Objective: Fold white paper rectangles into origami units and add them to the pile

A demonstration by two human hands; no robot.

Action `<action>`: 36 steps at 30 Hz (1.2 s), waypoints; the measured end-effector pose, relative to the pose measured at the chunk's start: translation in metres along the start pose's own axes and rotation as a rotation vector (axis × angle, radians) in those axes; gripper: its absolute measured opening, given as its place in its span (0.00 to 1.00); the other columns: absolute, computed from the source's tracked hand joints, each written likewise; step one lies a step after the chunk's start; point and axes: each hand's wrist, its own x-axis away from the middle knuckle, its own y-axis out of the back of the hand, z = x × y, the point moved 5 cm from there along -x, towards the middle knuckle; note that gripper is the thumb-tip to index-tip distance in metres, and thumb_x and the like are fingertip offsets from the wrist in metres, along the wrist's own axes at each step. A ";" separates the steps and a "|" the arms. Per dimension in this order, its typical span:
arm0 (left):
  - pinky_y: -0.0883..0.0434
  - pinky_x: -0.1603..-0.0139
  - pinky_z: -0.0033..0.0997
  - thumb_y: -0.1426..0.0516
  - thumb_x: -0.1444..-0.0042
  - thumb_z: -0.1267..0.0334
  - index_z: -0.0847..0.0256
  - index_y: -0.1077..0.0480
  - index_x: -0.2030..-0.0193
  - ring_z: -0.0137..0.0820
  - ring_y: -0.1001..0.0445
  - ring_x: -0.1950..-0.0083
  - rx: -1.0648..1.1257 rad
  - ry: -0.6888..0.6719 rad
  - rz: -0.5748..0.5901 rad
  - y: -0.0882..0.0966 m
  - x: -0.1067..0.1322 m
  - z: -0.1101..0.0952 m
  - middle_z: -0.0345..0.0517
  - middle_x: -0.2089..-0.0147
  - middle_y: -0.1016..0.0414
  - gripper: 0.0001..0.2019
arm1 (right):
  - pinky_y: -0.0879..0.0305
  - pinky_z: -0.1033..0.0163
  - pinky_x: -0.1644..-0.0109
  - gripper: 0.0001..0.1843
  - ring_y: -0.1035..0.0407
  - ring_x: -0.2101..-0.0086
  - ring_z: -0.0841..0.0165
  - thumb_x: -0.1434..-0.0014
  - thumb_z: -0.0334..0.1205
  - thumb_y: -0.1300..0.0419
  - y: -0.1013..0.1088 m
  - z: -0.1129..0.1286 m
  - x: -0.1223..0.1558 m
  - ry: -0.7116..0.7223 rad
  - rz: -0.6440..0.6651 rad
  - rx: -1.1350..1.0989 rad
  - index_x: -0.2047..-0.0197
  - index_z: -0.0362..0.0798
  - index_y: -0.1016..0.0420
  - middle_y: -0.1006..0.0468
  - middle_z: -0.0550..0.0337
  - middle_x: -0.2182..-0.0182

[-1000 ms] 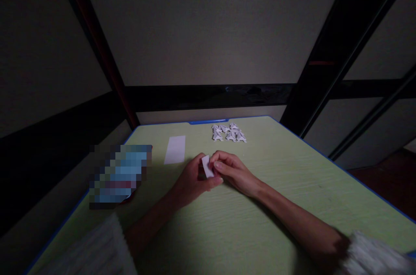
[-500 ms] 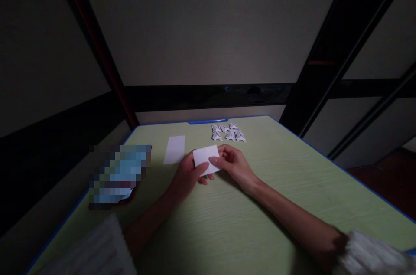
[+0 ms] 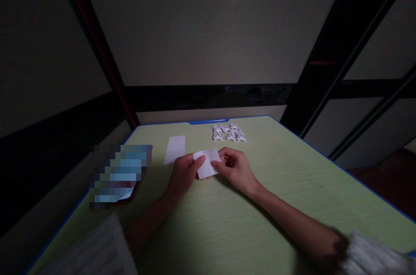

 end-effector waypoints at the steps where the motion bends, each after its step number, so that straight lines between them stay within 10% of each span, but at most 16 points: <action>1: 0.39 0.83 0.22 0.44 0.60 0.59 0.66 0.32 0.81 0.24 0.36 0.84 -0.008 -0.004 -0.008 0.001 0.000 0.000 0.37 0.87 0.34 0.10 | 0.52 0.71 0.81 0.08 0.49 0.84 0.80 0.59 0.36 0.40 0.001 0.001 0.000 0.023 -0.015 0.007 0.79 0.43 0.37 0.41 0.69 0.86; 12: 0.36 0.79 0.23 0.44 0.61 0.66 0.62 0.27 0.79 0.25 0.35 0.78 -0.197 -0.221 -0.047 0.007 -0.001 -0.012 0.41 0.77 0.29 0.04 | 0.49 0.70 0.80 0.06 0.43 0.84 0.77 0.58 0.36 0.41 0.007 -0.002 -0.003 -0.049 -0.055 -0.069 0.75 0.44 0.34 0.35 0.67 0.86; 19: 0.34 0.61 0.30 0.46 0.63 0.71 0.62 0.27 0.78 0.35 0.33 0.56 0.159 -0.163 0.028 0.005 -0.001 -0.009 0.48 0.58 0.29 0.07 | 0.44 0.67 0.70 0.08 0.38 0.73 0.75 0.60 0.25 0.46 0.015 0.010 -0.005 0.205 -0.093 -0.118 0.85 0.44 0.32 0.31 0.61 0.75; 26: 0.38 0.79 0.24 0.41 0.65 0.64 0.67 0.30 0.72 0.26 0.33 0.79 0.141 0.138 0.100 -0.004 0.000 0.006 0.40 0.81 0.30 0.11 | 0.43 0.67 0.69 0.11 0.38 0.73 0.75 0.59 0.23 0.49 0.012 0.014 -0.003 0.270 -0.015 -0.067 0.85 0.44 0.33 0.32 0.61 0.76; 36: 0.37 0.78 0.24 0.40 0.68 0.67 0.66 0.30 0.78 0.29 0.30 0.77 -0.010 0.024 -0.075 0.011 -0.003 0.001 0.42 0.80 0.26 0.07 | 0.43 0.69 0.74 0.05 0.39 0.74 0.78 0.61 0.27 0.40 0.004 -0.002 -0.006 0.131 0.205 -0.016 0.76 0.44 0.26 0.35 0.58 0.67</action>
